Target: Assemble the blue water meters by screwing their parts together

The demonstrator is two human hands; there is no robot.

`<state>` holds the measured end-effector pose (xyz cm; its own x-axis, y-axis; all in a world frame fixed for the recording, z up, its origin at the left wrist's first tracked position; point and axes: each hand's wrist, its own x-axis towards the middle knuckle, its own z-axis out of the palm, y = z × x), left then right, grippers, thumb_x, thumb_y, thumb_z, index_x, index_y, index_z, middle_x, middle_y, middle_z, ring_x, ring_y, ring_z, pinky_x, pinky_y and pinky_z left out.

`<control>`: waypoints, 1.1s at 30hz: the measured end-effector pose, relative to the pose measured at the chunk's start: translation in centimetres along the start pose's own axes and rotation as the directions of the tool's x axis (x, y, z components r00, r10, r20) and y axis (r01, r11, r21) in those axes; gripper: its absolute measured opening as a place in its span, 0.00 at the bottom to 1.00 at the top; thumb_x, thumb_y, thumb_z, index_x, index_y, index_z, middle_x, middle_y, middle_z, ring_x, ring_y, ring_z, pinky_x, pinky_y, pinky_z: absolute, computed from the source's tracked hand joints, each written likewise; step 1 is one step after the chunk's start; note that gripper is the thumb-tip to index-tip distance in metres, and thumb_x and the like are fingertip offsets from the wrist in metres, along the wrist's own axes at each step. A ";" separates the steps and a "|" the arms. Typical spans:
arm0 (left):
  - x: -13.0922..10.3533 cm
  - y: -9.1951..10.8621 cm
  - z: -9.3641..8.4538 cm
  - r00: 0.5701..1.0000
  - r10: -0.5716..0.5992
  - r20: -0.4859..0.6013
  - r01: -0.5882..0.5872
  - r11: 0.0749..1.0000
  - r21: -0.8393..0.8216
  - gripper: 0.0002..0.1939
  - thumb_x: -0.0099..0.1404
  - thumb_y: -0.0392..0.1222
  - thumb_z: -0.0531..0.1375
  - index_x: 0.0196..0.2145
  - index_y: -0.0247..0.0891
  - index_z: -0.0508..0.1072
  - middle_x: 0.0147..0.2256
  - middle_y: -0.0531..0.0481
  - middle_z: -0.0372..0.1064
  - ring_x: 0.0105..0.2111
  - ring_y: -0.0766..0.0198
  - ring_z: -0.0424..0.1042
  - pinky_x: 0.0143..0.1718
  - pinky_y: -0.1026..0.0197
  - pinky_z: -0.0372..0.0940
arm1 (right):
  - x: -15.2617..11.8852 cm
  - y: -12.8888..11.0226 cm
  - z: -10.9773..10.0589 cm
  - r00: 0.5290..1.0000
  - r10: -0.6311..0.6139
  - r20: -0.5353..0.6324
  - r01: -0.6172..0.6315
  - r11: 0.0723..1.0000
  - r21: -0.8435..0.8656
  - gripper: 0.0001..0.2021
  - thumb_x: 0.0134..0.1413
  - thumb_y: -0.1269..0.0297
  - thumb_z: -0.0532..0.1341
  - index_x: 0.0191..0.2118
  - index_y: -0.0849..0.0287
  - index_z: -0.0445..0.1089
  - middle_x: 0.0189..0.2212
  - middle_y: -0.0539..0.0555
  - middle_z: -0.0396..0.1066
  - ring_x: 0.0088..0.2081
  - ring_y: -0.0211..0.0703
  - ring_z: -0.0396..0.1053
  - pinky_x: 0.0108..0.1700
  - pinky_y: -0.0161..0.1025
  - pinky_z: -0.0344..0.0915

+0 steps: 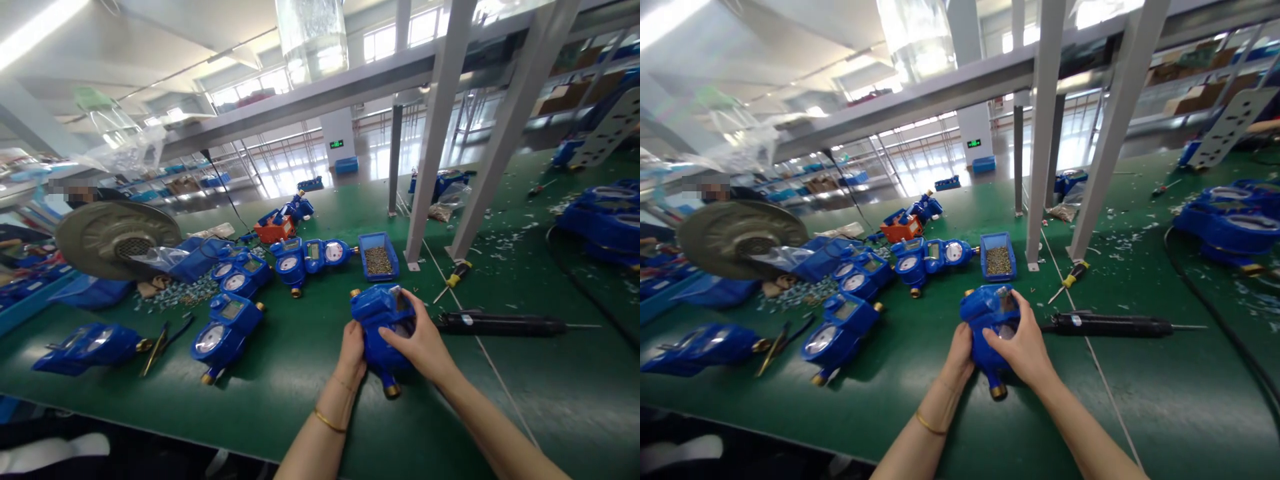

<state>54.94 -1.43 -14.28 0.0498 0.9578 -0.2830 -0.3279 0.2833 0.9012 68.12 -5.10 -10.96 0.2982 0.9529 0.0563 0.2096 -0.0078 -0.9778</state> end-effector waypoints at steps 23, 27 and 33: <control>-2.1 8.4 -7.0 0.870 0.209 0.447 -0.424 0.780 0.461 0.41 0.52 0.49 0.75 0.58 0.40 0.62 0.53 0.43 0.68 0.52 0.49 0.69 0.57 0.50 0.63 | 2.4 -0.9 -0.3 0.843 -0.088 0.531 -0.034 0.976 0.216 0.54 0.42 0.48 0.70 0.69 0.57 0.40 0.69 0.64 0.44 0.70 0.55 0.44 0.70 0.53 0.45; -2.5 7.4 -7.3 0.861 0.297 0.414 -0.472 0.772 0.427 0.40 0.54 0.50 0.74 0.59 0.40 0.61 0.55 0.42 0.65 0.55 0.47 0.67 0.60 0.49 0.60 | 2.8 -0.4 0.9 0.775 -0.192 0.603 -0.013 0.948 0.318 0.49 0.46 0.50 0.71 0.68 0.53 0.44 0.68 0.63 0.48 0.69 0.56 0.49 0.69 0.55 0.47; -3.0 6.3 -7.2 0.855 0.360 0.372 -0.500 0.761 0.414 0.43 0.60 0.53 0.70 0.64 0.41 0.52 0.62 0.39 0.56 0.60 0.47 0.61 0.65 0.47 0.53 | 2.3 0.4 1.5 0.819 -0.290 0.495 0.128 0.934 0.335 0.42 0.51 0.51 0.69 0.65 0.50 0.45 0.64 0.61 0.54 0.68 0.53 0.50 0.68 0.56 0.50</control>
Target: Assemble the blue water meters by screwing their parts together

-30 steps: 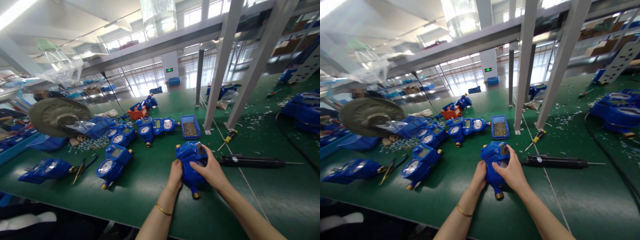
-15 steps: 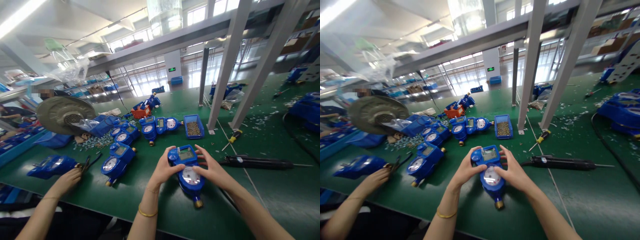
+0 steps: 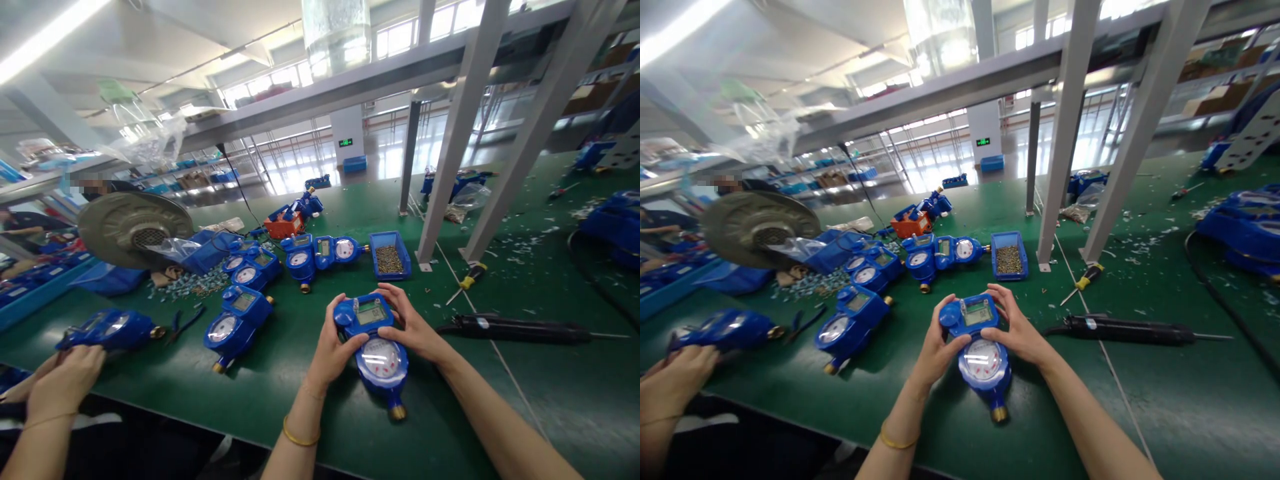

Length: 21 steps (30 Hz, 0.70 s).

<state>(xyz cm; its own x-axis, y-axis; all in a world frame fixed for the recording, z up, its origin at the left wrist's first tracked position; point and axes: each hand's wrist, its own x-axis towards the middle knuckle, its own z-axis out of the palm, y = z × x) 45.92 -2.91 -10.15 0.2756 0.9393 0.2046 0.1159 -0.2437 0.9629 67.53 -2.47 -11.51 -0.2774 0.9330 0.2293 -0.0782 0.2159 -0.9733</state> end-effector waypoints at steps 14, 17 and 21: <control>0.6 -0.8 2.9 0.991 0.090 -0.099 -0.108 0.976 -0.191 0.55 0.59 0.70 0.64 0.67 0.43 0.38 0.64 0.35 0.50 0.59 0.46 0.63 0.64 0.48 0.56 | 0.9 -2.3 0.7 0.991 -0.070 -0.113 0.063 0.996 -0.068 0.43 0.43 0.53 0.74 0.63 0.51 0.54 0.61 0.58 0.59 0.62 0.54 0.62 0.66 0.51 0.58; 0.6 -0.9 3.0 0.988 0.129 -0.085 -0.145 0.966 -0.213 0.63 0.52 0.71 0.67 0.68 0.42 0.34 0.63 0.34 0.51 0.60 0.44 0.61 0.62 0.46 0.59 | 1.1 -3.4 0.3 0.939 -0.076 -0.335 0.134 0.979 0.154 0.44 0.47 0.45 0.70 0.65 0.50 0.51 0.63 0.59 0.59 0.63 0.56 0.61 0.66 0.55 0.58; 0.2 -0.5 2.4 0.995 0.096 -0.020 -0.097 0.991 -0.089 0.55 0.56 0.60 0.70 0.68 0.40 0.43 0.61 0.36 0.56 0.63 0.46 0.56 0.66 0.45 0.51 | -0.3 -6.5 -3.1 0.814 0.050 -0.579 0.181 0.925 0.335 0.43 0.62 0.35 0.39 0.72 0.60 0.33 0.72 0.62 0.38 0.71 0.53 0.45 0.66 0.54 0.59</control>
<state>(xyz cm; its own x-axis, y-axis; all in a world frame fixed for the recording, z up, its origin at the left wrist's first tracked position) 48.22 -3.13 -11.04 0.2665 0.9162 0.2994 0.0029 -0.3114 0.9503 71.08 -3.28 -5.28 0.3242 0.9370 0.1301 -0.4428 0.2719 -0.8544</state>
